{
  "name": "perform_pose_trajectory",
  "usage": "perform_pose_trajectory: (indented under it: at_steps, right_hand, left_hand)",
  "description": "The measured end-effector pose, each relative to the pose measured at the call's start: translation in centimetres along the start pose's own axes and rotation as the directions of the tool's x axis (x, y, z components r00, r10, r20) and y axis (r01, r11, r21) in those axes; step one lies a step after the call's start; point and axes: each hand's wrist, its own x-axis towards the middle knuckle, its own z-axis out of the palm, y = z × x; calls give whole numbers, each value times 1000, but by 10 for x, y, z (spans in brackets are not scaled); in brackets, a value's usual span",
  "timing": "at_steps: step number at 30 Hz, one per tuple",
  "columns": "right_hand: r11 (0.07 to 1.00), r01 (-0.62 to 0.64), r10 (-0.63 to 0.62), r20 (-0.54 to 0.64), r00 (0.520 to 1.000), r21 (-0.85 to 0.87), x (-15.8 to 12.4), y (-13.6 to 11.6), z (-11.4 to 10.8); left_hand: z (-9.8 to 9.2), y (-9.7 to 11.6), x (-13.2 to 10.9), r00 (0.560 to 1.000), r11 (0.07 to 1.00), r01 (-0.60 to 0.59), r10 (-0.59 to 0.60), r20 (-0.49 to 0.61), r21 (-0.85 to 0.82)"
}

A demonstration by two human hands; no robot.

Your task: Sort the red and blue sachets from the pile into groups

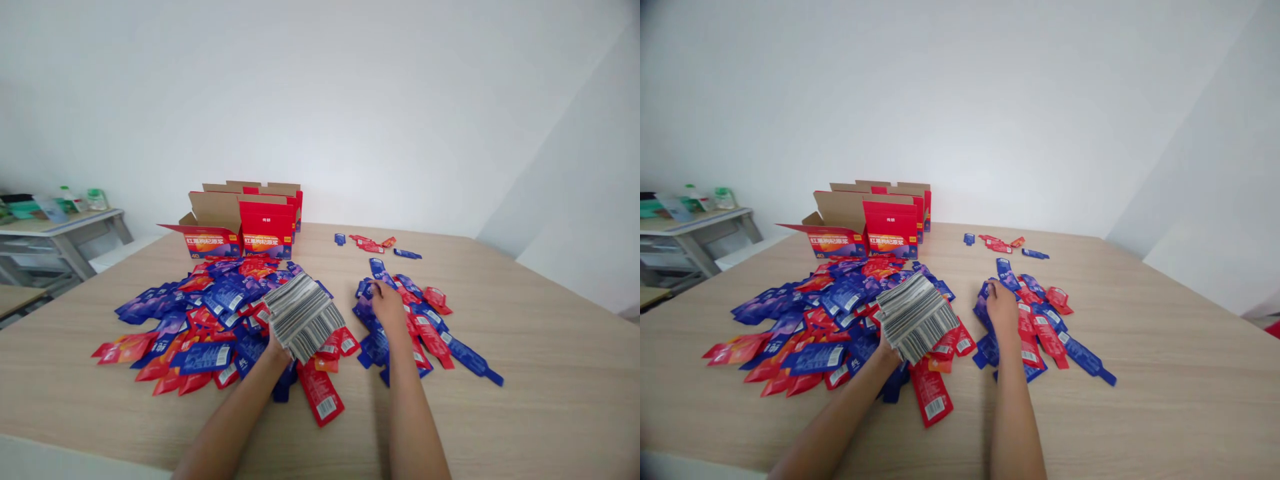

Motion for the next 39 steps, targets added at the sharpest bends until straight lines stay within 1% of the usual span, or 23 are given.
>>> perform_pose_trajectory:
  at_steps: [3,4,5,6,8,9,10,11,12,14,15,17,19,21,23,26,30,33,36,39]
  right_hand:
    - [981,22,9,-157,988,194,2,-15,14]
    - [966,25,24,-186,982,256,2,-21,21]
    - [939,25,43,-189,981,344,0,-28,29]
    - [894,19,63,-167,984,448,-3,-36,37]
    - [748,-10,72,-66,995,663,-13,-51,51]
    - [699,-21,52,-21,998,715,-18,-58,58]
    - [687,-21,23,7,1000,727,-24,-65,63]
    - [721,-2,-7,11,1000,693,-30,-71,68]
    - [776,34,-42,-2,999,629,-35,-76,72]
    - [871,139,-140,-33,990,471,-45,-85,76]
    - [896,198,-198,-41,979,398,-49,-88,77]
    - [909,304,-307,-35,951,287,-57,-94,79]
    - [904,376,-384,1,923,206,-65,-98,80]
    - [891,439,-447,61,892,113,-72,-101,82]
    - [860,510,-509,130,851,22,-77,-104,84]
    - [804,592,-574,185,798,-57,-81,-106,87]
    - [724,684,-652,237,720,-87,-83,-108,86]
    - [670,737,-697,270,664,-83,-84,-111,82]
    - [646,760,-715,293,635,-71,-86,-115,77]
    - [653,756,-715,295,634,-40,-89,-118,74]
  left_hand:
    - [3,3,-1,997,996,-67,65,-41,-54]
    - [6,3,-1,994,993,-91,85,-73,-74]
    - [10,2,-1,990,990,-105,95,-103,-90]
    - [14,0,0,989,991,-90,78,-123,-97]
    - [23,-6,-2,994,996,-28,19,-105,-84]
    - [28,-10,-3,997,998,17,-22,-72,-65]
    - [32,-13,-4,998,998,55,-56,-28,-41]
    - [35,-16,-6,997,996,81,-81,5,-22]
    - [37,-19,-8,995,995,95,-95,21,-10]
    - [39,-20,-10,996,995,94,-94,-5,-10]
    - [39,-20,-11,996,996,85,-85,-29,-14]
    - [37,-16,-11,997,998,56,-57,-58,-25]
    - [35,-9,-11,999,999,22,-24,-49,-41]
    - [35,-2,-10,999,998,-9,7,-35,-69]
    - [35,4,-10,999,995,-34,31,-34,-92]
    - [37,10,-9,996,993,-76,71,-59,-94]
    - [37,15,-8,988,991,-99,87,-129,-88]
    - [32,17,-6,981,983,-125,102,-164,-131]
    - [27,20,-3,982,974,-150,127,-141,-169]
    - [24,24,-3,982,975,-160,142,-123,-155]
